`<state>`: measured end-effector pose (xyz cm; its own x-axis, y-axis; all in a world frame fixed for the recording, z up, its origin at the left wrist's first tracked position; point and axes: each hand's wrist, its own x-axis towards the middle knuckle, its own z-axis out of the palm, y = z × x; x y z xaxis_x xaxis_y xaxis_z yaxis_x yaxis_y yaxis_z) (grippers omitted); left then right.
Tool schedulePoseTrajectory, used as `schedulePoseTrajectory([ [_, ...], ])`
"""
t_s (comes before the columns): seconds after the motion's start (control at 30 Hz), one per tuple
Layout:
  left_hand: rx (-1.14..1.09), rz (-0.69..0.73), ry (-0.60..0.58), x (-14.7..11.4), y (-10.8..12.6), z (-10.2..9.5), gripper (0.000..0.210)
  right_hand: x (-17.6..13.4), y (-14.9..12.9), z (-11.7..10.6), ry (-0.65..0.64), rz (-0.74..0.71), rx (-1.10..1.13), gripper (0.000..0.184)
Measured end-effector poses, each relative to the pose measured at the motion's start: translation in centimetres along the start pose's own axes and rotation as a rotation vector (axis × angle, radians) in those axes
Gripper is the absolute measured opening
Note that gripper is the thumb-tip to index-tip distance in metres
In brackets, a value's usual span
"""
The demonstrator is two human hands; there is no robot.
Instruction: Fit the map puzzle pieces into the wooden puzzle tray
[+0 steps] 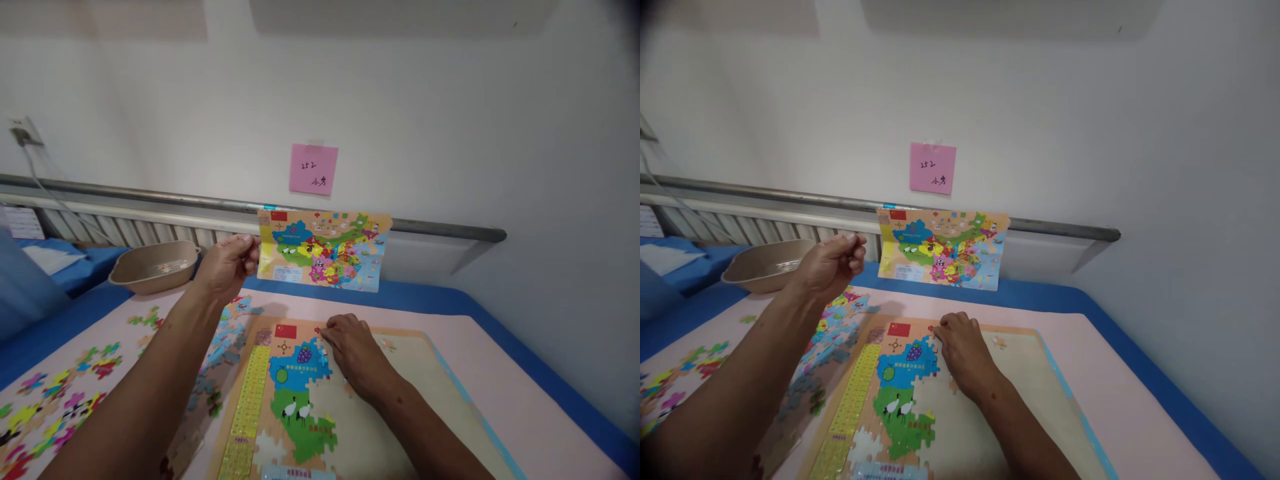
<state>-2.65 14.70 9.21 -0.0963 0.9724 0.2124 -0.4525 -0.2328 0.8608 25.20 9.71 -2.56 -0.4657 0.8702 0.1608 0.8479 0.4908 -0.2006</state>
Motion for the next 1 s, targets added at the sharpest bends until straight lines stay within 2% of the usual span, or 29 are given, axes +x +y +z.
schedulePoseTrajectory([
  [0.13,0.049,0.032,-0.018,0.3,0.2,-0.2,0.014,-0.1,-0.3,0.0,0.005,0.006,0.020,0.026],
  [0.23,0.175,0.038,-0.031,0.3,-0.1,-0.1,0.022,-0.2,-0.3,-0.2,0.005,0.002,0.032,0.025],
  [0.4,0.415,-0.077,-0.111,-1.2,-2.3,0.1,0.028,-0.1,-0.1,-0.3,0.003,-0.020,0.049,0.024],
  [0.47,0.533,-0.156,-0.191,-2.5,-3.4,-0.1,0.026,-0.1,-0.2,-0.3,-0.002,-0.029,0.050,0.024],
  [0.57,0.813,-0.240,-0.420,-5.2,-4.4,-0.7,0.022,-0.2,-0.3,-0.3,0.005,-0.029,0.052,0.024],
  [0.63,0.980,-0.214,-0.578,-7.5,-4.4,-1.1,0.022,-0.3,-0.3,-0.3,0.008,-0.032,0.056,0.026],
  [0.8,1.174,-0.091,-0.761,-14.2,-4.4,-2.3,0.011,-0.5,-0.2,-0.5,-0.009,-0.053,0.063,0.027],
  [0.87,1.200,0.003,-0.808,-16.0,-5.0,-3.1,0.008,-0.6,-0.2,-0.5,-0.006,-0.053,0.057,0.028],
  [0.93,1.162,0.044,-0.835,-16.7,-5.6,-3.6,0.014,-0.6,-0.3,-0.6,0.003,-0.052,0.047,0.031],
  [1.0,1.044,0.030,-0.762,-16.1,-5.5,-3.5,0.014,-0.5,-0.3,-0.6,0.009,-0.058,0.046,0.032],
])
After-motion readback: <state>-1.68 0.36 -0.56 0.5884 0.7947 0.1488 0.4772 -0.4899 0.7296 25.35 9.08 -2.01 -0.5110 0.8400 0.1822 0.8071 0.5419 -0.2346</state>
